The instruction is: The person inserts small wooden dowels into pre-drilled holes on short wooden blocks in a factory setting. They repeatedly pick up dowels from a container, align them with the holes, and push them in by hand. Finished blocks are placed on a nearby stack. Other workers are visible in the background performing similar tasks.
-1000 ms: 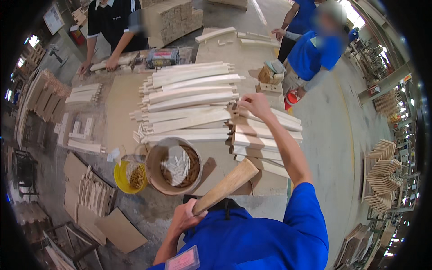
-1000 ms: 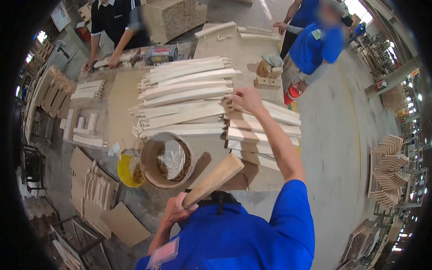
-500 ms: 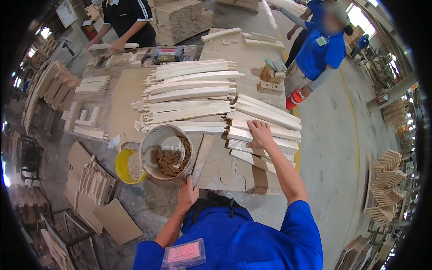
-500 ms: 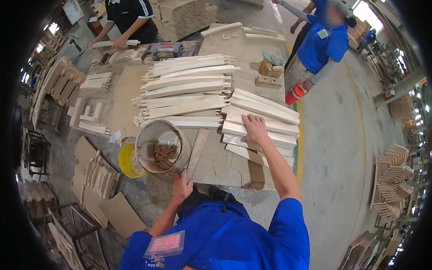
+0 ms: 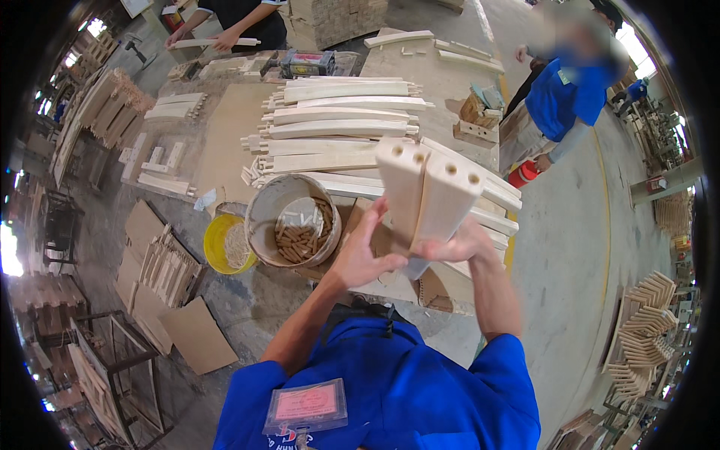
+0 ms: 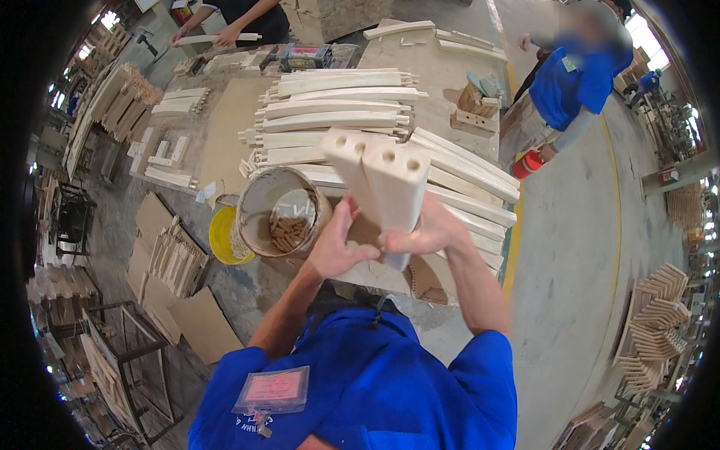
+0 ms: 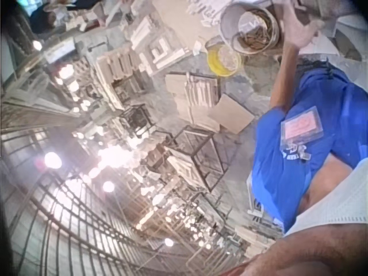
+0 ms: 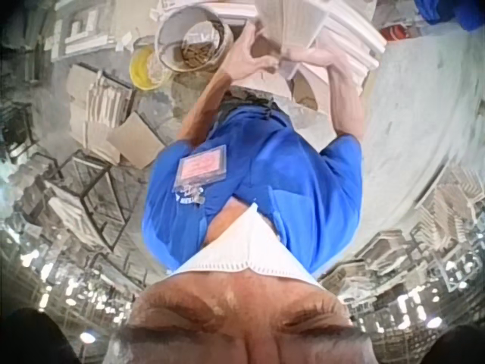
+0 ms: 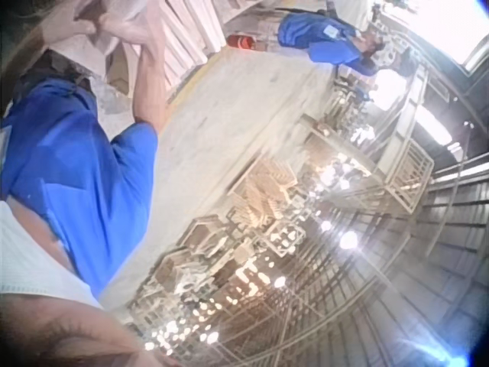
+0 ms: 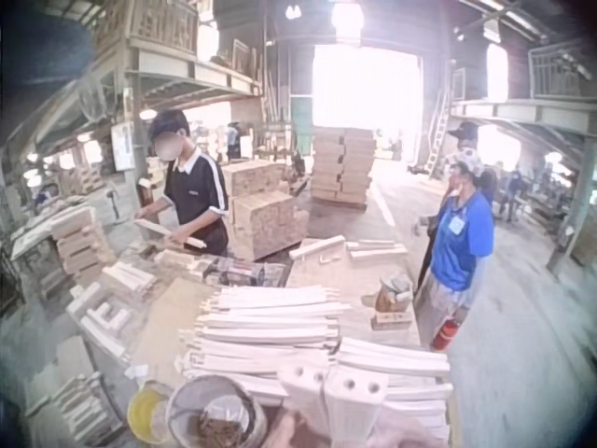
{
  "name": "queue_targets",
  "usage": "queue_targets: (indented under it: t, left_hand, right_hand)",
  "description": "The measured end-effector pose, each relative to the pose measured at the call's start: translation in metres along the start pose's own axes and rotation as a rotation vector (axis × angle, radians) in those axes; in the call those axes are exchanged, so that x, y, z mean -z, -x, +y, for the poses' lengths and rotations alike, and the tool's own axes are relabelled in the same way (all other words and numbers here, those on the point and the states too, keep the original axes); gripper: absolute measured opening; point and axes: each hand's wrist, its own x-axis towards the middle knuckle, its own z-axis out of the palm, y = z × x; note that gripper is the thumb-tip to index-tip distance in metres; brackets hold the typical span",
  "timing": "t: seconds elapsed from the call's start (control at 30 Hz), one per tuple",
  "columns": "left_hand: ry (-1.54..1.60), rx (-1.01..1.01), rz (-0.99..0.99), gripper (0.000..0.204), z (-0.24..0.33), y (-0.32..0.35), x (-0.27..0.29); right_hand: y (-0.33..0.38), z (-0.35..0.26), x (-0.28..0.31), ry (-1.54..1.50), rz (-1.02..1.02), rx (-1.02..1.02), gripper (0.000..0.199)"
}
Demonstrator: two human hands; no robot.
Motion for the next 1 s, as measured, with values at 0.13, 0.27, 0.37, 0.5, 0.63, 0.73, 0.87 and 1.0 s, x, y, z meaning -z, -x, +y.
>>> queue_targets:
  t: [0.13,0.27,0.37,0.5,0.63,0.73,0.87,1.0]
  left_hand:
    - [0.094,0.203,-0.113,0.077,-0.04,0.001,0.009]
    - [0.007,0.346,-0.13,0.066,-0.073,0.021,0.022]
    - [-0.17,0.219,-0.092,0.061,-0.067,0.027,0.012]
    - [-0.369,0.041,0.101,0.064,-0.058,0.039,0.007]
    - [0.075,0.117,0.26,0.063,-0.061,0.047,-0.005]
    - [-0.516,-0.062,0.048,0.066,-0.051,0.038,0.017]
    - [-0.619,-0.27,0.088,0.037,0.016,0.019,0.078]
    - [-1.093,0.303,-0.296,0.021,-0.012,-0.039,0.175]
  right_hand:
    - [0.009,0.043,-0.027,-0.308,0.183,0.047,0.085]
    - [0.011,0.097,-0.064,-0.531,0.473,0.273,0.083]
    - [0.015,0.109,-0.079,-0.501,0.442,0.11,0.103]
    - [-0.011,0.063,-0.079,-0.41,0.451,0.211,0.108]
    - [-0.015,0.068,-0.087,-0.267,0.485,0.245,0.095]
    - [-0.014,0.076,-0.098,-0.172,0.567,0.283,0.084]
    - [-0.01,0.067,-0.09,-0.121,0.584,0.201,0.071]
    - [-0.017,0.065,-0.096,-0.218,0.579,0.179,0.067]
